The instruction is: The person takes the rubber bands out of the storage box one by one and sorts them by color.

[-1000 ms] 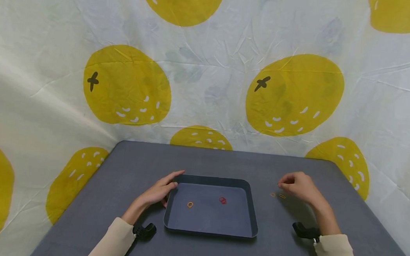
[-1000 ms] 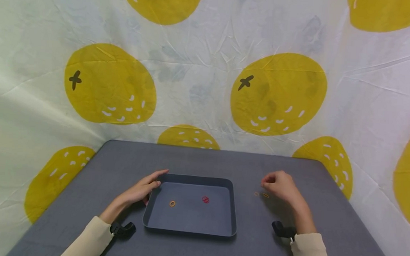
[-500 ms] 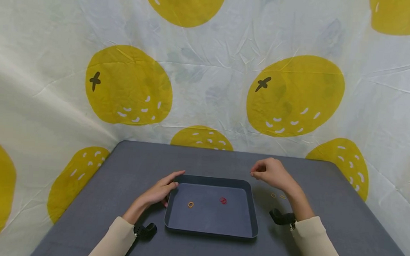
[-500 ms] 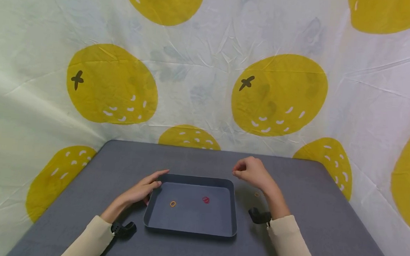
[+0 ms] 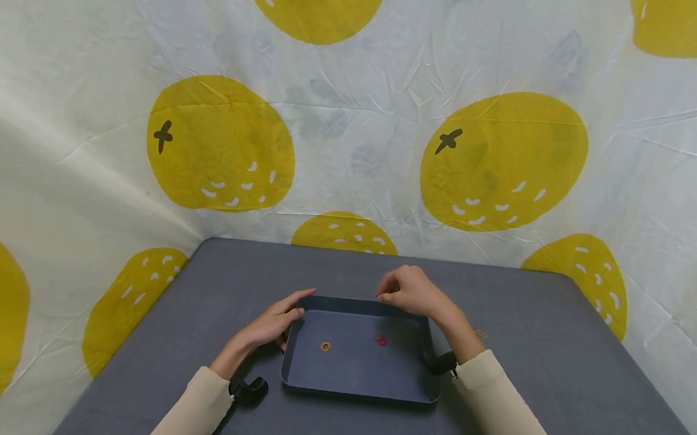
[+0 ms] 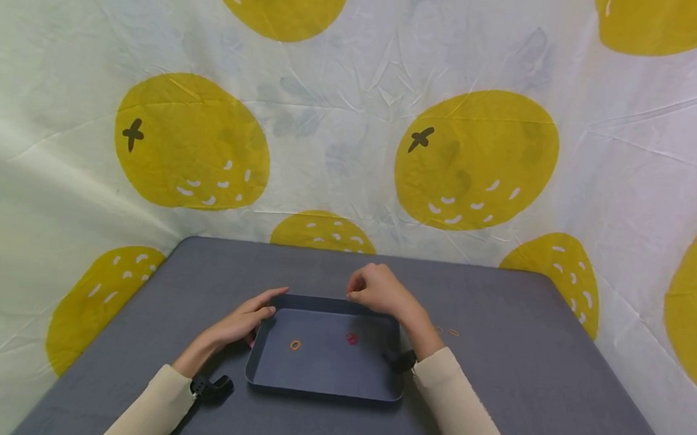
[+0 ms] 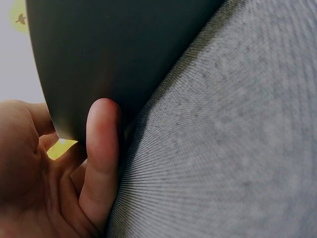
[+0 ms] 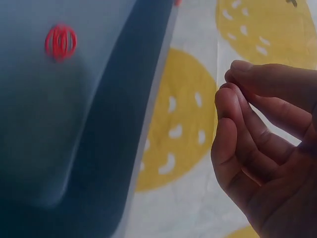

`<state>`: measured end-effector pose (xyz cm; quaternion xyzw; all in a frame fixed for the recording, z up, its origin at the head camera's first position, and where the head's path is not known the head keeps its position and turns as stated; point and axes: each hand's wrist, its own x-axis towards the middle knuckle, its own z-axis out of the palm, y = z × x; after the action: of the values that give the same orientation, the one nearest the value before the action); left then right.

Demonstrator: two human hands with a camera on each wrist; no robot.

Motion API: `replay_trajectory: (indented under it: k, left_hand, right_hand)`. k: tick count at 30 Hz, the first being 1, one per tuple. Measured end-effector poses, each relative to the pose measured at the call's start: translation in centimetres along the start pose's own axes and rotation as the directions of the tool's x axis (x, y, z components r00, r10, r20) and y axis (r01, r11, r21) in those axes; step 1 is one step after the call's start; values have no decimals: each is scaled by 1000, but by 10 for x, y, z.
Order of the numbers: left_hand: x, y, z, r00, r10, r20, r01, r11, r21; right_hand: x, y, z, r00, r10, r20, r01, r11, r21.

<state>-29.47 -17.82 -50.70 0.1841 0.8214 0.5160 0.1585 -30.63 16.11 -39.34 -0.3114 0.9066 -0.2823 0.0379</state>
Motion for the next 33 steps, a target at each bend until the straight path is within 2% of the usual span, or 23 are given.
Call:
replay_trajectory:
  k: [11, 20, 26, 33]
  left_hand:
    - [0, 2, 0, 1000, -12, -1, 12, 1000, -12]
    - [1, 3, 0, 1000, -17, 2, 17, 1000, -14]
    - [0, 4, -1, 1000, -17, -1, 17, 1000, -12]
    - [0, 4, -1, 1000, -25, -6, 25, 1000, -17]
  right_hand:
    - [29, -24, 34, 988, -88, 124, 86, 996, 21]
    - [41, -34, 64, 960, -148, 238, 129, 987, 93]
    - [46, -33, 79, 942, -146, 301, 110, 985, 133]
    - [46, -29, 88, 937, -141, 321, 91, 982, 165]
